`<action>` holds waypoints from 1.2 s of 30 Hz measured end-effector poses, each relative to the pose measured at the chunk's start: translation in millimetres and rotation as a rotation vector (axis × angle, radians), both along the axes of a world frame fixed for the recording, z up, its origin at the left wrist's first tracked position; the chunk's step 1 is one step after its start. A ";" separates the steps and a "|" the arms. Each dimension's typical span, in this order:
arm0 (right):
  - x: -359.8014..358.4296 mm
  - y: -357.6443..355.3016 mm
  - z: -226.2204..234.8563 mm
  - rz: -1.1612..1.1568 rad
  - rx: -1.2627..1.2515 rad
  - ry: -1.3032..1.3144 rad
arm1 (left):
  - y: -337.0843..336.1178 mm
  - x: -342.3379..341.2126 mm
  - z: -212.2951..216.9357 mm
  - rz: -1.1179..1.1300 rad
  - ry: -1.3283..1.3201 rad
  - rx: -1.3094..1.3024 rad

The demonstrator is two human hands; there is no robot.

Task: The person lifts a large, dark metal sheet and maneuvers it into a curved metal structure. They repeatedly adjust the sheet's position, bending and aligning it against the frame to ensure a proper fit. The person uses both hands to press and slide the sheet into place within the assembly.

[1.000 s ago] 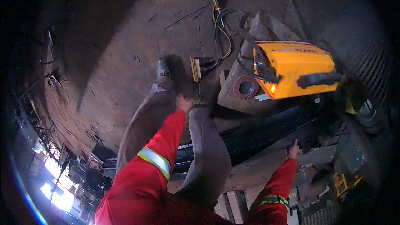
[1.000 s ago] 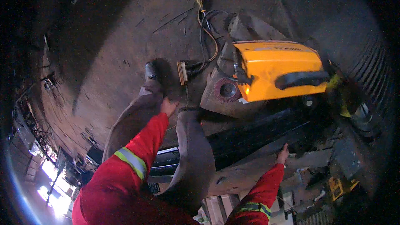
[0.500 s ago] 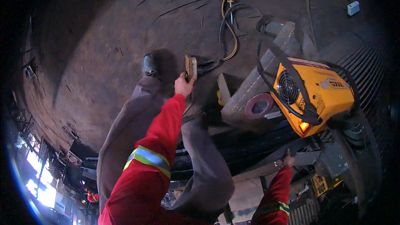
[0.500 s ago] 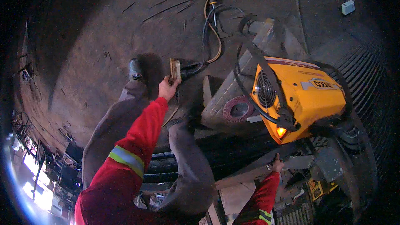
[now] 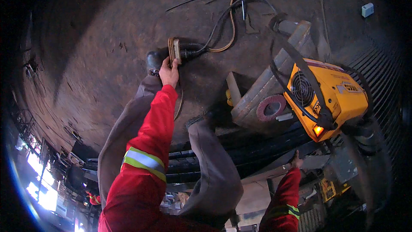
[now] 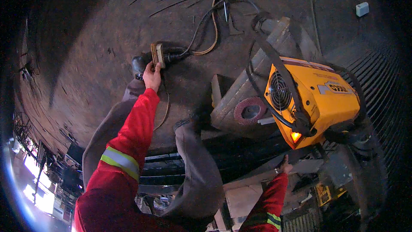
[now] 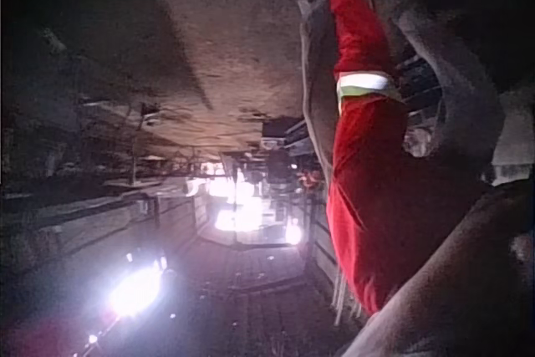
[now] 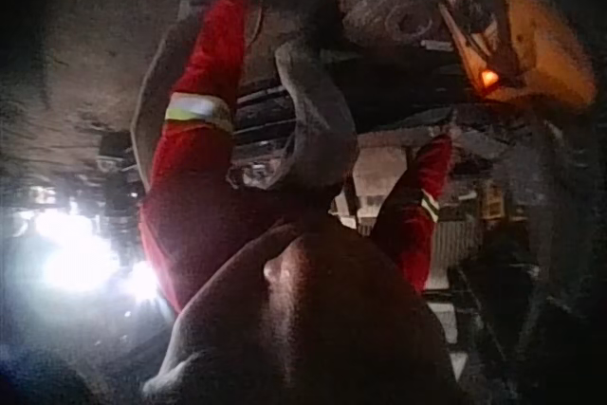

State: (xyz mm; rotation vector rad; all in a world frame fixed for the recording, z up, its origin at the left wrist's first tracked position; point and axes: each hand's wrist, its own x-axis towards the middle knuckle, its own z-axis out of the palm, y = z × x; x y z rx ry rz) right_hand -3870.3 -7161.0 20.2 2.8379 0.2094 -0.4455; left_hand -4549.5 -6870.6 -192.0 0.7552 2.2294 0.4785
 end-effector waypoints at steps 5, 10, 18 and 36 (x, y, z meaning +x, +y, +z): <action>-2.0 6.3 10.6 0.190 -0.044 -0.050 | 11.4 23.6 24.1 -0.242 0.267 -0.032; -9.1 5.6 4.5 0.043 -0.244 -0.014 | 36.1 45.1 57.8 -0.633 0.520 -0.005; 3.5 -19.9 -16.7 0.009 0.280 0.122 | 102.1 38.6 26.8 -0.639 0.532 -0.268; 10.1 -31.1 -10.4 -0.069 0.268 -0.005 | 98.0 39.9 -2.1 -1.042 0.570 -0.239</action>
